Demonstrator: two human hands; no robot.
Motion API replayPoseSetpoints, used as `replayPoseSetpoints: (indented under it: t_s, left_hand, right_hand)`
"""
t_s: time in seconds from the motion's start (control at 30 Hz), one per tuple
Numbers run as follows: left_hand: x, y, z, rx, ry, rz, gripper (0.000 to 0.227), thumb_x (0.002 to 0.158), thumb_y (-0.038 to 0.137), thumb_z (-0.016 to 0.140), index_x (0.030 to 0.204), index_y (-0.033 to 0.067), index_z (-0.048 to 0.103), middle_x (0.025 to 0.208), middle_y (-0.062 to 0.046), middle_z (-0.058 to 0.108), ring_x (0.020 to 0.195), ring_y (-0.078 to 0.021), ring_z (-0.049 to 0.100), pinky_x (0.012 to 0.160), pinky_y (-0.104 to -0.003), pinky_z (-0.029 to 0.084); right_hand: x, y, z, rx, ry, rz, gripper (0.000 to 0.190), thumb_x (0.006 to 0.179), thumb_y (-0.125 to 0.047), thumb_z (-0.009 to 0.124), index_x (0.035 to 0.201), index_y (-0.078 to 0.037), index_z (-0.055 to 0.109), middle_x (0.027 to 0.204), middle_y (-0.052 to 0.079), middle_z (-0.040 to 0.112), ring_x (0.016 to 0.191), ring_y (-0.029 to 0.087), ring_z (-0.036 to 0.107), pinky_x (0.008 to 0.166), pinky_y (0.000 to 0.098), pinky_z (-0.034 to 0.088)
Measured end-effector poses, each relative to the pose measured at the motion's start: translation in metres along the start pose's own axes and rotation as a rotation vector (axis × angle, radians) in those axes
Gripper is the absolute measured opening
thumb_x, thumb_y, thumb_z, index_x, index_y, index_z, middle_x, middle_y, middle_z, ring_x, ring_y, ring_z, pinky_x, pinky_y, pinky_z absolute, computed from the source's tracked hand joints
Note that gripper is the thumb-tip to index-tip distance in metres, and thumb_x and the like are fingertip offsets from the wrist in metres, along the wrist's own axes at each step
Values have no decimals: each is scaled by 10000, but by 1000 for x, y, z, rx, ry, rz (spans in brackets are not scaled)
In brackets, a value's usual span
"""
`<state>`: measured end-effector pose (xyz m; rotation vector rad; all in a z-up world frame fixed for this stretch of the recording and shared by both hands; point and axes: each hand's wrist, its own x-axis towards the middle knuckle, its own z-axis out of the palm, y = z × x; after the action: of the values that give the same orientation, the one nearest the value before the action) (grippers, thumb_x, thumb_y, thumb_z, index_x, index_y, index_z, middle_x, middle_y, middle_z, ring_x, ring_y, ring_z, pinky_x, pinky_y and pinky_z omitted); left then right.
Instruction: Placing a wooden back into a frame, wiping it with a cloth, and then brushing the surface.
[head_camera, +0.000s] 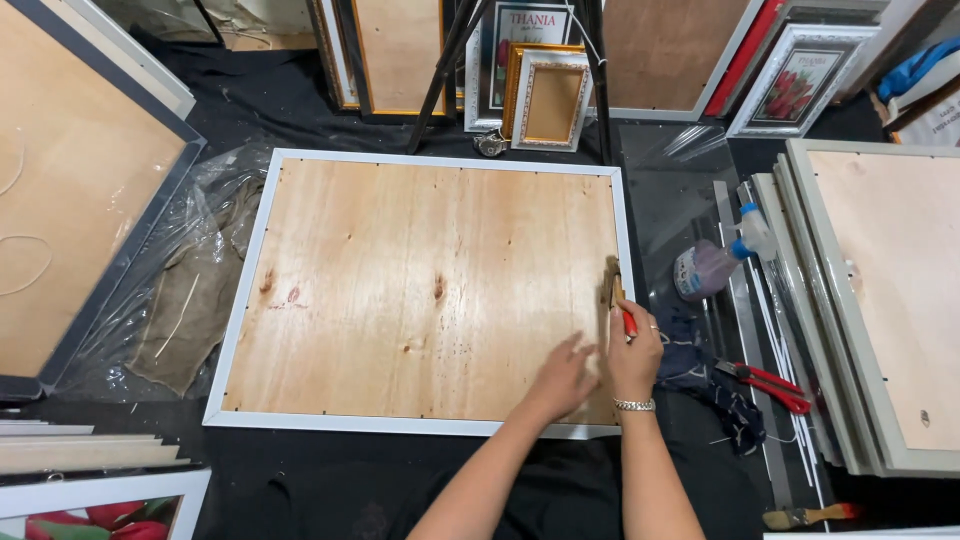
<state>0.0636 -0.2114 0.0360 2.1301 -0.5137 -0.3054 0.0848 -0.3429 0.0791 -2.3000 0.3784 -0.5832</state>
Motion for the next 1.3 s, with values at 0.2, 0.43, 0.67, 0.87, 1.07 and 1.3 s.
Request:
replayPoseSetpoints:
  t_s: [0.2, 0.43, 0.67, 0.87, 1.07, 1.3]
  left_hand:
    - [-78, -90, -103, 475, 327, -630, 507, 1029, 238, 584, 1483, 33, 492, 1552, -227, 421, 1477, -372, 374, 1182, -530, 351]
    - [-150, -200, -89, 1030, 634, -429, 710, 959, 508, 526, 1526, 90, 440, 1624, -122, 392, 1472, -284, 397, 1201, -474, 288]
    - [-147, -203, -87, 960, 610, -514, 790, 952, 592, 430, 1596, 149, 318, 1695, -34, 264, 1530, -223, 275, 1238, -444, 202]
    - [-134, -195, -97, 894, 721, -456, 602, 940, 478, 553, 1404, 96, 523, 1520, -87, 475, 1401, -275, 440, 1204, -494, 279]
    - [-128, -189, -104, 974, 694, -484, 668, 946, 538, 513, 1438, 86, 491, 1547, -69, 448, 1411, -257, 408, 1215, -508, 248]
    - [-136, -194, -101, 896, 691, -486, 612, 941, 474, 531, 1446, 128, 501, 1557, -36, 454, 1410, -237, 424, 1215, -493, 271]
  right_hand:
    - [-45, 3, 97, -166, -485, -166, 455, 799, -46, 743, 1237, -65, 622, 1103, 298, 670, 1038, 504, 676, 907, 565, 556]
    - [-37, -41, 81, 291, -496, -160, 424, 850, -231, 739, 1263, -145, 700, 1225, 1, 726, 990, 174, 703, 845, 293, 561]
    - [-10, 28, 152, -223, -14, -224, 288, 873, -5, 610, 1160, -23, 626, 1021, 125, 687, 810, 289, 619, 738, 389, 512]
    - [-40, -100, 166, 198, -569, -253, 365, 841, -48, 687, 1182, -178, 698, 1196, 18, 730, 950, 191, 700, 793, 302, 553]
    - [55, -9, 164, -193, -27, -148, 164, 924, 1, 620, 1068, -24, 695, 1000, 166, 693, 807, 315, 643, 749, 410, 530]
    - [-29, -139, 206, 273, -728, -258, 266, 897, -205, 730, 1162, -192, 755, 1048, 18, 766, 773, 135, 659, 755, 276, 557]
